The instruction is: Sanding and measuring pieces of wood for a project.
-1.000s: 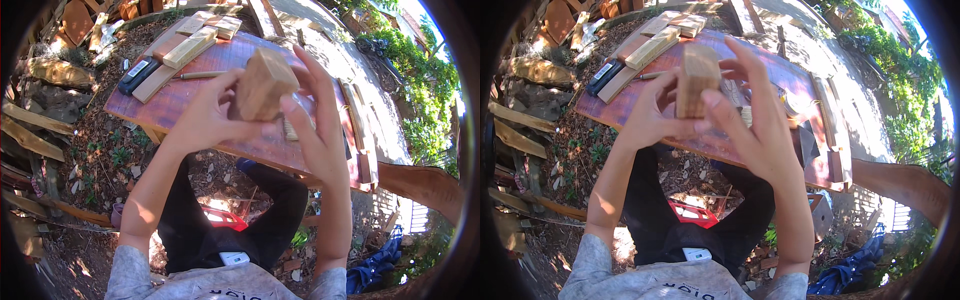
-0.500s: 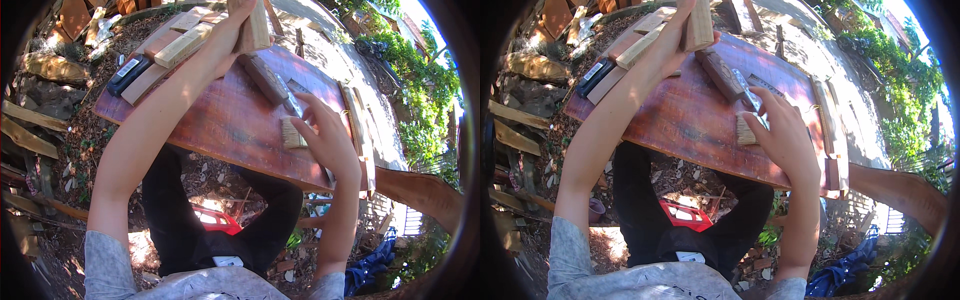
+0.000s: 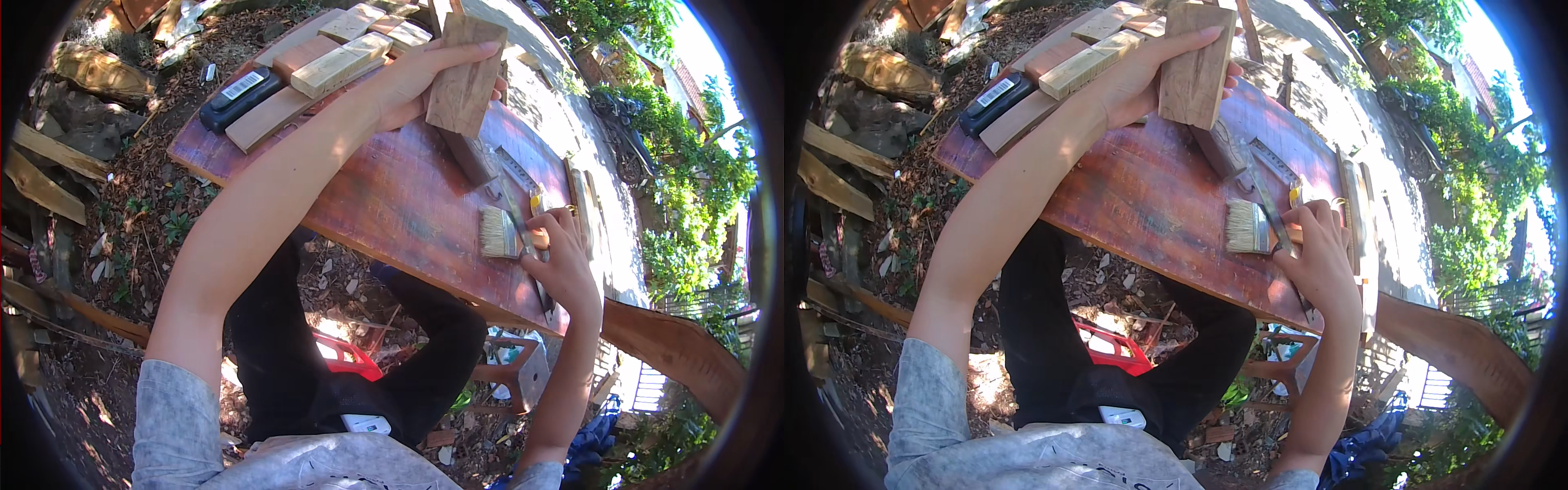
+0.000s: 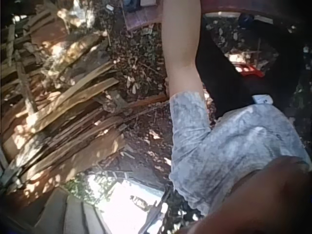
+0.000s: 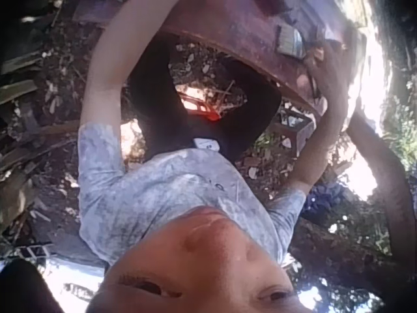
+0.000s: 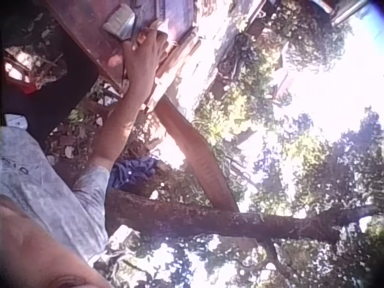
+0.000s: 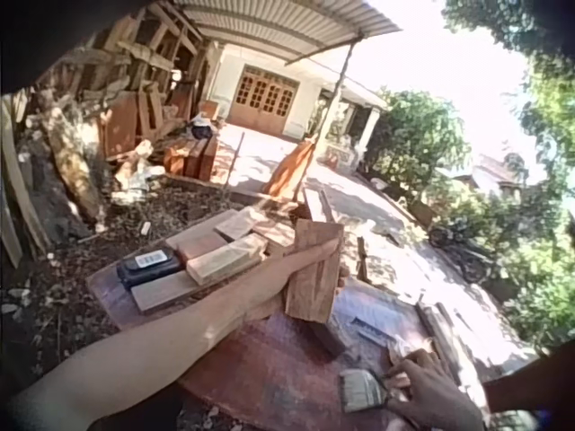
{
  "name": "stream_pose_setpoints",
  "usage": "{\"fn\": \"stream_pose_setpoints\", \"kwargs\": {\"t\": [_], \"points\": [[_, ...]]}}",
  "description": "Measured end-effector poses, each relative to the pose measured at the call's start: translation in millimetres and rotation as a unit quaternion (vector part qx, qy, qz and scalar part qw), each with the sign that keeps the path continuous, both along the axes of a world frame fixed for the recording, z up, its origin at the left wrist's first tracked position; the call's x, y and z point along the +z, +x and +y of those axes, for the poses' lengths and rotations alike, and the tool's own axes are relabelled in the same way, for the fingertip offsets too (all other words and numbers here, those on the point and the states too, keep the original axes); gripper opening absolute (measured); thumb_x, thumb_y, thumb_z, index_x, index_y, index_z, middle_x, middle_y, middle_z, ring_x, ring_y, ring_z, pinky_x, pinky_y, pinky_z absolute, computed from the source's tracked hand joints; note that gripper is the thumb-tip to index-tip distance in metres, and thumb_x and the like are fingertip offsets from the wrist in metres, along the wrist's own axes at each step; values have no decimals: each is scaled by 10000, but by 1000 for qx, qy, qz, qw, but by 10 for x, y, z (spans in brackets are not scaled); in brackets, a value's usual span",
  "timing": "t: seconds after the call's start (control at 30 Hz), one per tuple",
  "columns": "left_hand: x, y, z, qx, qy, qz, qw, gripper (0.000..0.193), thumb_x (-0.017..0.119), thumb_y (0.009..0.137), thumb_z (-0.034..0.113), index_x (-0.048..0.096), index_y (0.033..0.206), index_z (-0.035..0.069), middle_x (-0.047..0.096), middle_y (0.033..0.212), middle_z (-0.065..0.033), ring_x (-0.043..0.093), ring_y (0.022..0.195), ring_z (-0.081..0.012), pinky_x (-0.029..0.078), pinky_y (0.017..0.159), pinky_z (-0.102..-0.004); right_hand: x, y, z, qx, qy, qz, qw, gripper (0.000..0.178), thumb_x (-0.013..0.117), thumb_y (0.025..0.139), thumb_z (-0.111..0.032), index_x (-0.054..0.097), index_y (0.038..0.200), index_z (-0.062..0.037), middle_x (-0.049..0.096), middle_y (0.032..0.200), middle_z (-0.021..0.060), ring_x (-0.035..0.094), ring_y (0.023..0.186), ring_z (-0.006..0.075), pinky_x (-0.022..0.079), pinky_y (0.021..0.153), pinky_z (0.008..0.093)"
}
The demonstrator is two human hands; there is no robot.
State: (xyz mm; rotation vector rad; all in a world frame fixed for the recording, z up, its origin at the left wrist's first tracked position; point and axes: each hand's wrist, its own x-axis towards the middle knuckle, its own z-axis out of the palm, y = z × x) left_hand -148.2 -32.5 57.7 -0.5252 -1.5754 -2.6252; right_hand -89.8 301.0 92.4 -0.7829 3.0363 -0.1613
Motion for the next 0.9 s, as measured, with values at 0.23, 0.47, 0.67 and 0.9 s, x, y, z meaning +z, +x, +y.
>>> {"fn": "stream_pose_setpoints", "kwargs": {"t": [0.23, 0.47, 0.67, 0.9], "points": [[-54, 16, 93, -18, -37, -33, 999, 619, 725, 1030, 563, 692, 1415, 78, 765, 1244, -80, 752, 1150, -177, 606, 1045, -371, 80, -68, -32, 5, -46, -55, 997, 246, 779, 872, -106, 681, 1072, 1, 701, 1067, 138, 695, 1077, 358, 473, 1065, 468], [-69, -2, 98, -52, -78, -42, 995, 678, 781, 973, 619, 708, 1366, 72, 761, 1228, -57, 747, 1106, -158, 593, 988, -342, 92, 125, -135, 11, -58, 18, 998, 373, 759, 935, -62, 664, 1295, -63, 713, 1063, 128, 700, 1029, 307, 505, 1004, 446], [-76, 3, 99, -34, -102, -46, 993, 695, 772, 977, 628, 700, 1383, 69, 757, 1244, -59, 744, 1113, -161, 585, 1004, -342, 107, 141, -52, -15, -29, 81, 996, 491, 712, 945, -34, 617, 1422, -105, 680, 1066, 95, 653, 1028, 280, 499, 994, 437], [-86, -3, 83, -48, -94, -38, 994, 732, 735, 988, 662, 684, 1428, 79, 749, 1293, -69, 722, 1190, -162, 554, 1074, -349, 52, 192, -25, 27, -28, 12, 999, 503, 729, 924, -94, 629, 1417, -104, 685, 1165, 135, 684, 1073, 318, 543, 981, 454]]}}
